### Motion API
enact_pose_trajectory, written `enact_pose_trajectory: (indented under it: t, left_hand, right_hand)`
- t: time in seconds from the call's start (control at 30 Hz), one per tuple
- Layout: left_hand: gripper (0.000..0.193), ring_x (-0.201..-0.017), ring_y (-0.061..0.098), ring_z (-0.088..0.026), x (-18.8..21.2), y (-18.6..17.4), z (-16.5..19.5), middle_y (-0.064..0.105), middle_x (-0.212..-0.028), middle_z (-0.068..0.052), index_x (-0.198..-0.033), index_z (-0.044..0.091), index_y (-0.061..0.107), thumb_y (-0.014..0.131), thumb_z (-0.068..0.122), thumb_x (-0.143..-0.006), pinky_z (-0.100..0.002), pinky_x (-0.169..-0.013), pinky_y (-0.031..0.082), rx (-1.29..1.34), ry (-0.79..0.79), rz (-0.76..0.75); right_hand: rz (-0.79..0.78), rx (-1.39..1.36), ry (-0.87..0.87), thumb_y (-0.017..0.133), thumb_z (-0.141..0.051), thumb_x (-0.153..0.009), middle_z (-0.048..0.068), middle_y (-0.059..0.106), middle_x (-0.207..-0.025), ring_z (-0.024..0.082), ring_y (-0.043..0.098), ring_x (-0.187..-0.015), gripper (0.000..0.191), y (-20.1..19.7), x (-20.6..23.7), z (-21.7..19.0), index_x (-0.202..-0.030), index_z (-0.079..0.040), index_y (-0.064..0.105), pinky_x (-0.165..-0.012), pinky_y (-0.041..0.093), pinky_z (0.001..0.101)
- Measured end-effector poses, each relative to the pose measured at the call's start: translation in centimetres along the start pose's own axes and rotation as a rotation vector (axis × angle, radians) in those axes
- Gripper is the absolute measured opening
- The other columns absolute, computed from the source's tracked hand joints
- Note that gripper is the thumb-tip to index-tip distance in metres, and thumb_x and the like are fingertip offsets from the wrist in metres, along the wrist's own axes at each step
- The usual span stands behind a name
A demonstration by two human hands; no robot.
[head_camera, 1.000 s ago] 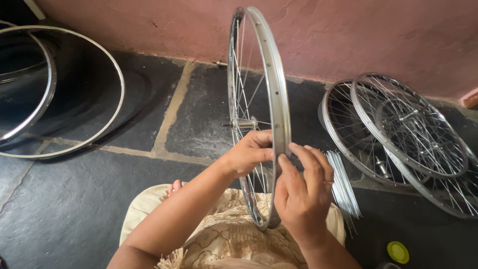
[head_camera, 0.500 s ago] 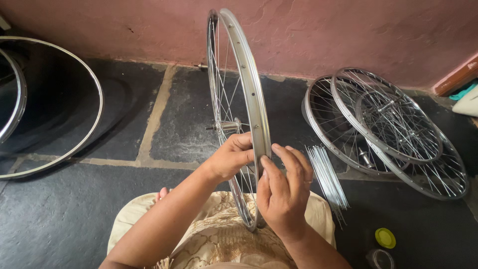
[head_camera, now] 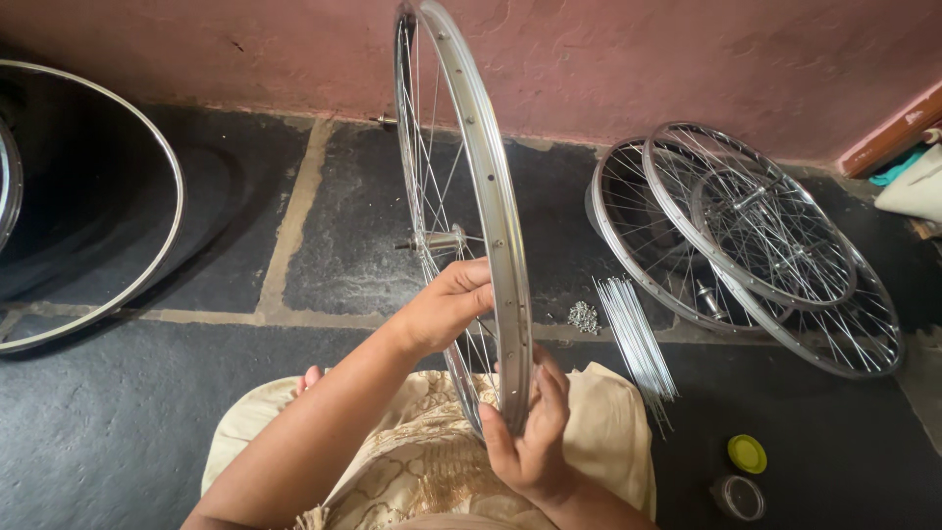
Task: The person sits on the floor and installs metal spokes into a bicycle wheel rim and hub. They pick up individual spokes, thread them through the rim holes, and insert the other end into the hub, repeating this process to add multiple spokes.
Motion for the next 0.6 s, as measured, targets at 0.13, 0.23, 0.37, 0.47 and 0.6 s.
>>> enact_pose_trajectory:
  t: [0.13,0.23,0.37,0.47,0.6]
  left_hand:
    - [0.027,-0.100,0.064,-0.011,-0.2,0.3,0.6,0.069,-0.107,0.000,-0.117,0.007,0.067,0.074,0.022,-0.095,-0.032,-0.093,0.052,0.062,-0.003,0.002]
    - [0.026,-0.098,0.062,-0.011,0.1,0.7,1.2,0.069,-0.106,0.000,-0.114,0.004,0.069,0.073,0.023,-0.097,-0.032,-0.091,0.051,-0.039,-0.028,0.021]
    - [0.024,-0.107,0.057,-0.013,0.5,1.0,1.8,0.066,-0.107,0.001,-0.109,0.004,0.073,0.068,0.028,-0.103,-0.033,-0.098,0.047,-0.132,0.033,0.049]
    - [0.026,-0.119,0.052,-0.016,0.6,0.8,2.2,0.067,-0.111,0.001,-0.105,0.005,0.074,0.063,0.028,-0.105,-0.034,-0.112,0.037,-0.399,0.151,0.063]
    - [0.023,-0.126,0.050,-0.017,0.5,-0.1,2.0,0.067,-0.113,-0.003,-0.106,0.003,0.076,0.066,0.023,-0.103,-0.036,-0.117,0.035,-0.412,0.206,0.115]
  right_hand:
    - [-0.030,0.031,0.027,0.060,0.012,-0.092,0.028,0.048,-0.141,0.029,0.061,-0.120,0.084,0.4,0.9,0.5,-0.158,-0.006,0.012,-0.108,0.049,0.0430]
    - [-0.054,-0.003,0.031,0.060,0.012,-0.093,0.027,0.050,-0.140,0.028,0.064,-0.117,0.084,0.6,1.1,0.6,-0.158,-0.007,0.011,-0.108,0.050,0.0428]
    - [-0.066,-0.012,0.023,0.060,0.013,-0.094,0.025,0.053,-0.137,0.026,0.065,-0.114,0.084,0.7,1.0,0.6,-0.159,-0.008,0.012,-0.107,0.051,0.0421]
    - [-0.076,-0.012,0.013,0.059,0.013,-0.095,0.023,0.054,-0.135,0.024,0.066,-0.114,0.084,0.6,0.7,0.6,-0.160,-0.009,0.011,-0.106,0.052,0.0407]
    - [-0.087,0.022,-0.013,0.059,0.013,-0.094,0.019,0.057,-0.129,0.026,0.064,-0.112,0.085,0.4,0.2,0.3,-0.160,-0.010,0.011,-0.106,0.050,0.0420]
Point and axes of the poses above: each hand's wrist, its own x-axis away from the middle knuckle, its own y-axis out of the palm, z = x × y, the point moved 6 cm from there along -x, towards the middle knuckle
